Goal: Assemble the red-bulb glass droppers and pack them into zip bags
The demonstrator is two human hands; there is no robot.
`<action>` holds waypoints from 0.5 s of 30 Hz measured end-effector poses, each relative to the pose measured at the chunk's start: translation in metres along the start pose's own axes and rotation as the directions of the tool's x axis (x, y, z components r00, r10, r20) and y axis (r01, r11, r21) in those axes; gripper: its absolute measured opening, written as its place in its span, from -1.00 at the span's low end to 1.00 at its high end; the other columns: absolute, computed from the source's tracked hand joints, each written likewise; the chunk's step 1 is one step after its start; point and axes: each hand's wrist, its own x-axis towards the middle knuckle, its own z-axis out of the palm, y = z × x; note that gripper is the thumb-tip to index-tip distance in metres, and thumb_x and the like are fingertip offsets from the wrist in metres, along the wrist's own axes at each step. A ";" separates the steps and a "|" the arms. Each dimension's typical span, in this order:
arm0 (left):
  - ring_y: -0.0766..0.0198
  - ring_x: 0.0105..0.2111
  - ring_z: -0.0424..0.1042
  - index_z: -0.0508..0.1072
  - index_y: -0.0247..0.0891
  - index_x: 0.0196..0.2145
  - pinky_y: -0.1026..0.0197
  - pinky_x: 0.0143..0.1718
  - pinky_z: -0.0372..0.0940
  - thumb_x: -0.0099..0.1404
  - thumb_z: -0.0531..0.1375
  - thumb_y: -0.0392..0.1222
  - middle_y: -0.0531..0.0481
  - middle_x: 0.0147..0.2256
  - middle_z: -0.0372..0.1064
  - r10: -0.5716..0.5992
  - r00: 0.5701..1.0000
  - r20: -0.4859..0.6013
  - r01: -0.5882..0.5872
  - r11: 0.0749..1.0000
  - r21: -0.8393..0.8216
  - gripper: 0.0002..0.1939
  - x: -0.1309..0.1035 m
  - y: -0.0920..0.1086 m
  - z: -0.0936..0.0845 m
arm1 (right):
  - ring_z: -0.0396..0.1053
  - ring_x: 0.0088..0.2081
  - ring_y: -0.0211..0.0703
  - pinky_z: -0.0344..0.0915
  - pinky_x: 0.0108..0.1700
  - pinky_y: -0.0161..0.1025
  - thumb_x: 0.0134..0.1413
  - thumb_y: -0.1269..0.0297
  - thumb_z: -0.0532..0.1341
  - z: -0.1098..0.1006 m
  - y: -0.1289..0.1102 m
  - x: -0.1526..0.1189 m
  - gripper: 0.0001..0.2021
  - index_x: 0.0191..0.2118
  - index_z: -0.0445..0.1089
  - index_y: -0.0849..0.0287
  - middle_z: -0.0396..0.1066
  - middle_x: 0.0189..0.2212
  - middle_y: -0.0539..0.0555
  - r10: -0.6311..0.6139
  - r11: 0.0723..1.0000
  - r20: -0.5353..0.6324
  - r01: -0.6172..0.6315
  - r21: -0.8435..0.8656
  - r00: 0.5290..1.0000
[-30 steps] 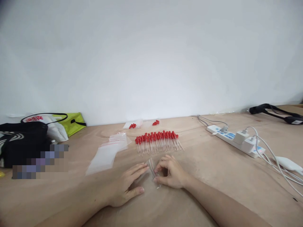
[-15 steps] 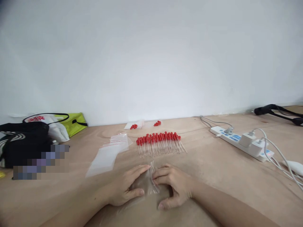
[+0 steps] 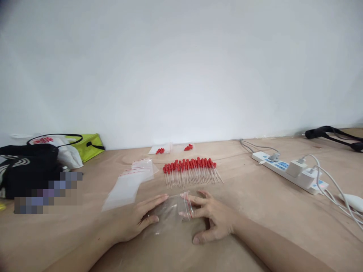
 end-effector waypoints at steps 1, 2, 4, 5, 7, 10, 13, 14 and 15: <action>0.15 0.10 0.07 0.06 -0.02 0.12 0.01 0.09 0.00 0.24 0.04 -0.20 0.05 0.13 0.04 -0.023 1.000 -0.003 0.023 1.000 0.005 -0.51 0.000 -0.001 -0.001 | -0.11 0.16 0.06 -0.33 0.12 0.11 -0.16 0.03 0.21 -0.001 0.000 0.000 -0.41 0.07 0.12 -0.09 -0.16 0.20 0.10 0.003 1.000 -0.002 -0.003 0.014 1.000; 0.15 0.09 0.08 0.09 -0.02 0.11 0.00 0.09 0.00 0.24 0.03 -0.21 0.05 0.12 0.07 -0.043 0.999 -0.003 0.043 0.999 0.016 -0.53 0.001 -0.001 -0.002 | -0.11 0.16 0.06 -0.35 0.12 0.12 -0.17 0.03 0.22 -0.001 0.000 0.000 -0.42 0.06 0.15 -0.10 -0.16 0.20 0.10 0.003 1.000 0.000 -0.003 0.028 1.000; 0.13 0.10 0.05 0.15 -0.03 0.08 -0.02 0.10 -0.02 0.25 0.00 -0.23 0.06 0.11 0.08 -0.061 0.998 -0.007 0.062 0.997 0.046 -0.57 0.003 0.000 -0.004 | -0.09 0.16 0.07 -0.39 0.12 0.12 -0.18 0.02 0.22 -0.003 -0.001 0.000 -0.45 0.02 0.20 -0.10 -0.16 0.19 0.09 -0.001 0.999 0.017 0.000 0.047 1.000; 0.12 0.12 0.02 0.16 -0.04 0.08 -0.03 0.11 -0.04 0.26 -0.01 -0.23 0.06 0.12 0.06 -0.054 0.998 -0.018 0.055 0.997 0.058 -0.58 0.003 0.002 -0.004 | -0.08 0.16 0.07 -0.42 0.12 0.12 -0.19 0.02 0.22 -0.005 -0.002 0.001 -0.48 0.00 0.23 -0.10 -0.16 0.19 0.09 -0.003 0.999 0.032 0.002 0.054 0.999; 0.12 0.14 -0.05 0.13 -0.06 0.10 -0.04 0.12 -0.09 0.26 0.00 -0.19 0.04 0.14 0.00 -0.011 0.999 -0.049 0.014 0.998 0.065 -0.56 0.005 0.006 -0.002 | -0.07 0.15 0.06 -0.46 0.12 0.12 -0.18 0.02 0.22 -0.008 -0.003 0.002 -0.52 -0.04 0.27 -0.08 -0.13 0.19 0.10 -0.002 0.998 0.058 -0.002 0.070 0.998; 0.13 0.14 -0.04 0.02 -0.06 0.14 -0.01 0.12 -0.07 0.24 0.04 -0.12 0.03 0.16 -0.05 0.060 0.997 -0.041 -0.058 0.996 0.063 -0.48 0.008 0.011 0.002 | -0.06 0.15 0.06 -0.52 0.11 0.15 -0.18 0.00 0.22 -0.010 -0.004 0.002 -0.55 -0.08 0.32 -0.06 -0.12 0.18 0.12 0.027 0.994 0.072 -0.034 0.105 0.997; 0.13 0.13 -0.01 0.06 -0.07 0.13 -0.05 0.11 -0.07 0.25 0.04 -0.14 0.00 0.14 0.00 0.078 0.997 -0.014 -0.075 0.990 0.120 -0.51 0.011 0.009 0.006 | 0.01 0.12 0.04 -0.53 0.10 0.17 -0.16 -0.01 0.20 -0.011 0.000 0.002 -0.58 -0.11 0.34 -0.05 -0.01 0.14 0.15 0.083 0.981 0.076 -0.095 0.169 0.994; 0.13 0.13 -0.01 0.10 -0.09 0.11 -0.08 0.11 -0.10 0.25 0.03 -0.15 -0.01 0.13 0.03 0.082 0.996 -0.020 -0.078 0.986 0.149 -0.54 0.012 0.007 0.007 | 0.05 0.10 0.03 -0.52 0.10 0.17 -0.15 -0.01 0.19 -0.010 0.002 0.002 -0.59 -0.12 0.35 -0.05 0.07 0.11 0.15 0.099 0.975 0.074 -0.112 0.194 0.992; 0.13 0.13 0.00 0.15 -0.11 0.09 -0.10 0.12 -0.13 0.25 0.03 -0.17 -0.03 0.12 0.05 0.090 0.995 -0.032 -0.083 0.981 0.176 -0.57 0.013 0.006 0.006 | 0.09 0.09 0.01 -0.51 0.10 0.16 -0.15 -0.01 0.19 -0.010 0.004 0.002 -0.60 -0.13 0.36 -0.04 0.14 0.07 0.15 0.113 0.968 0.070 -0.125 0.215 0.991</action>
